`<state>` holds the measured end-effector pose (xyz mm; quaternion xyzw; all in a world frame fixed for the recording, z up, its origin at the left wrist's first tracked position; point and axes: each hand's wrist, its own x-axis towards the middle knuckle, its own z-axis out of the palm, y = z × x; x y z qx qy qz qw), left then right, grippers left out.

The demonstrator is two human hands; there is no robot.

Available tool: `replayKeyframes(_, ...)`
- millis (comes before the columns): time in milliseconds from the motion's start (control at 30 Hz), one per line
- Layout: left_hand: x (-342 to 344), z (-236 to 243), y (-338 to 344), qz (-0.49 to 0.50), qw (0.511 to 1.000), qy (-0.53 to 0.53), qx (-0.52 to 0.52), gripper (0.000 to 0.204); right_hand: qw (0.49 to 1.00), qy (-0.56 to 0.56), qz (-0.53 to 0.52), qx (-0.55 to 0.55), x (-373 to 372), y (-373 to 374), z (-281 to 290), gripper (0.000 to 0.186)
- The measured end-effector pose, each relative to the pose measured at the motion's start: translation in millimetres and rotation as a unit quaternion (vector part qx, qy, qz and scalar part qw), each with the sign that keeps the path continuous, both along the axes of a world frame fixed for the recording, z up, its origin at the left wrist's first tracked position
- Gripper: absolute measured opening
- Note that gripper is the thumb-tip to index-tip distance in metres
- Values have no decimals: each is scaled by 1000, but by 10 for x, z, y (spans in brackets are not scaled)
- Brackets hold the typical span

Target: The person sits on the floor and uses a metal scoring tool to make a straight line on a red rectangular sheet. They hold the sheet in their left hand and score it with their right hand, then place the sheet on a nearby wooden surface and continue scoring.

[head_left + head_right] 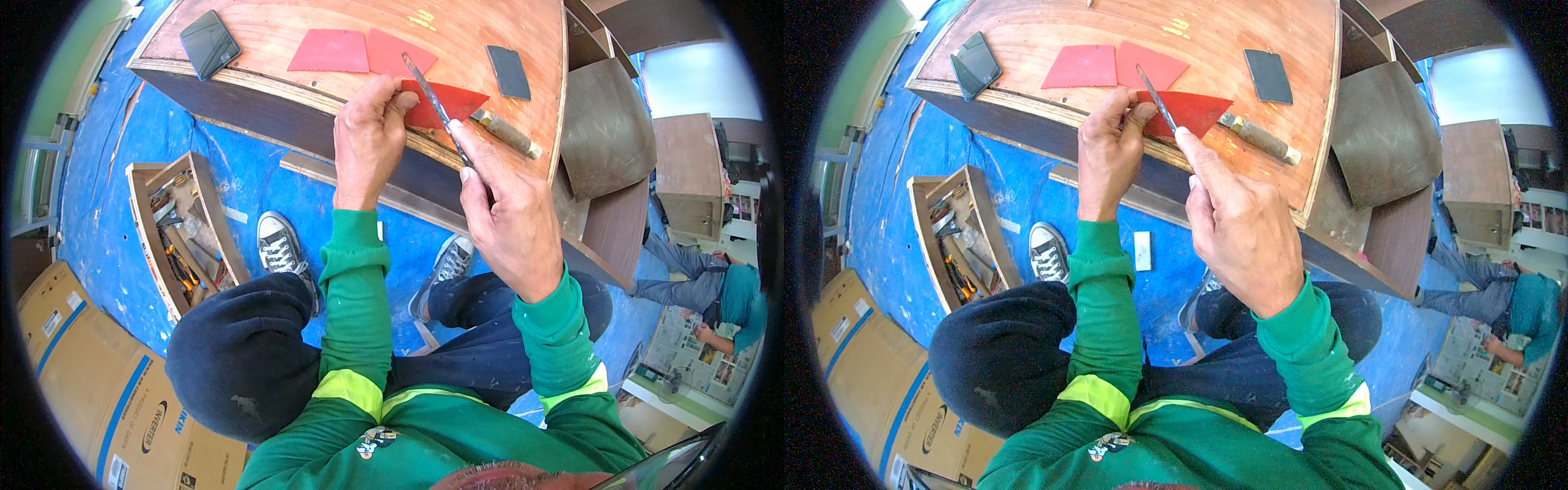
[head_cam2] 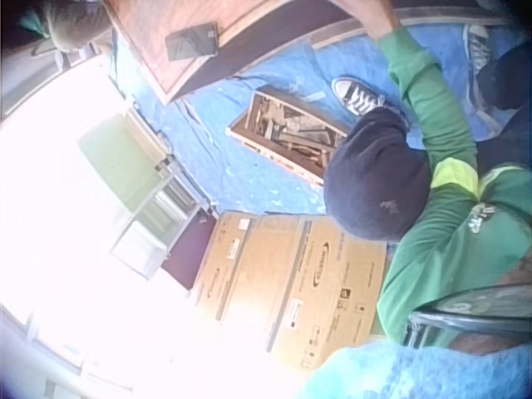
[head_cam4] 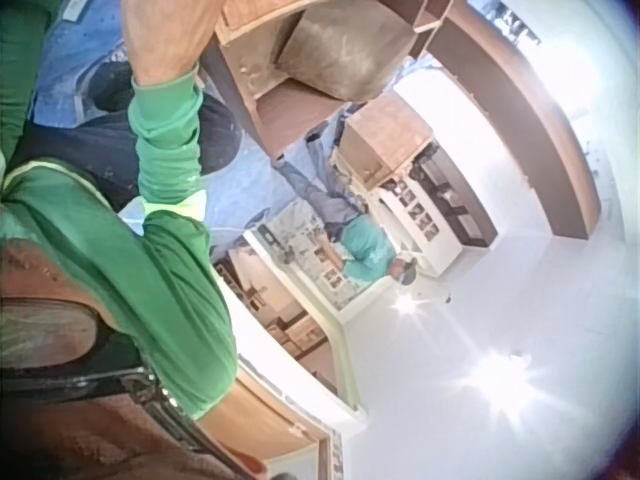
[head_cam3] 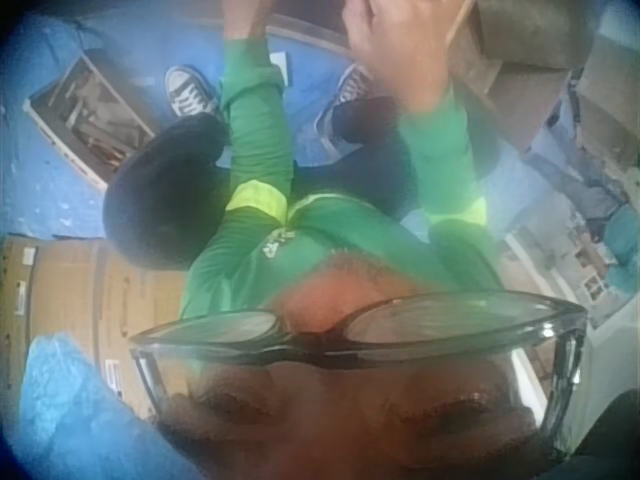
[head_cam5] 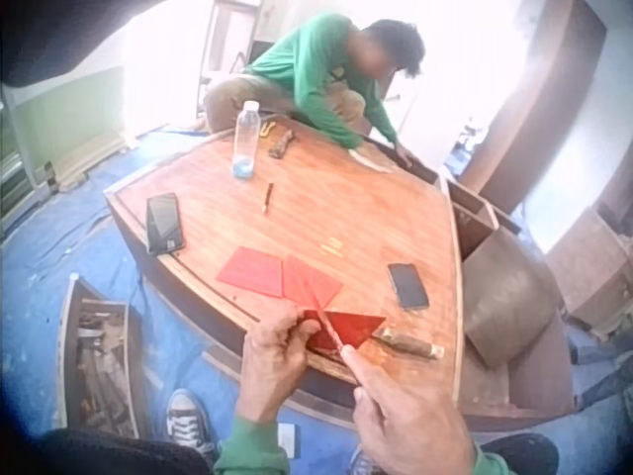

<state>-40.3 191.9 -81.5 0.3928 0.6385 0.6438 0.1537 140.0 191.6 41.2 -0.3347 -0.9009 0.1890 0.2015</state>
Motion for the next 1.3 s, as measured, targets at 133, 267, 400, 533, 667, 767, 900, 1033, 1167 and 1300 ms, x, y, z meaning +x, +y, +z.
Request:
replayKeyframes(133, -1, -24, 8, 1, 1000, 2, 22, 10, 999, -1, -8, -32, 15, -54, 7, 55)
replayKeyframes(267, -6, -35, 19, -9, 1000, -8, 24, 9, 999, -18, -14, -47, 14, -73, 30, 55)
replayKeyframes(400, 2, -17, 10, -10, 1000, -14, 17, 7, 999, -6, -5, -35, 30, -58, -31, 55)
replayKeyframes(533, 2, -9, 10, -7, 1000, -6, 17, 6, 999, -10, -10, -41, 24, -60, -26, 56)
replayKeyframes(667, -25, -20, -4, -9, 999, 31, -11, 11, 999, -12, -5, -32, 32, -70, -15, 56)
replayKeyframes(767, -23, -42, 12, -9, 1000, 28, 6, 11, 1000, -10, -3, -23, 35, -73, -30, 56)
replayKeyframes(900, -19, -44, 6, -9, 1000, 20, -6, 10, 1000, -17, -16, -14, 41, -101, -28, 54)
replayKeyframes(1033, -16, -21, -2, -8, 1000, 16, -2, 10, 999, -41, -28, -1, 36, -167, 17, 56)
replayKeyframes(1167, -22, -43, 14, -5, 1000, 20, 1, 9, 998, -48, -32, 12, 39, -195, 12, 56)
replayKeyframes(1300, -6, -36, 4, -8, 1000, 17, 3, 10, 999, -29, -19, 39, 37, -167, -47, 56)
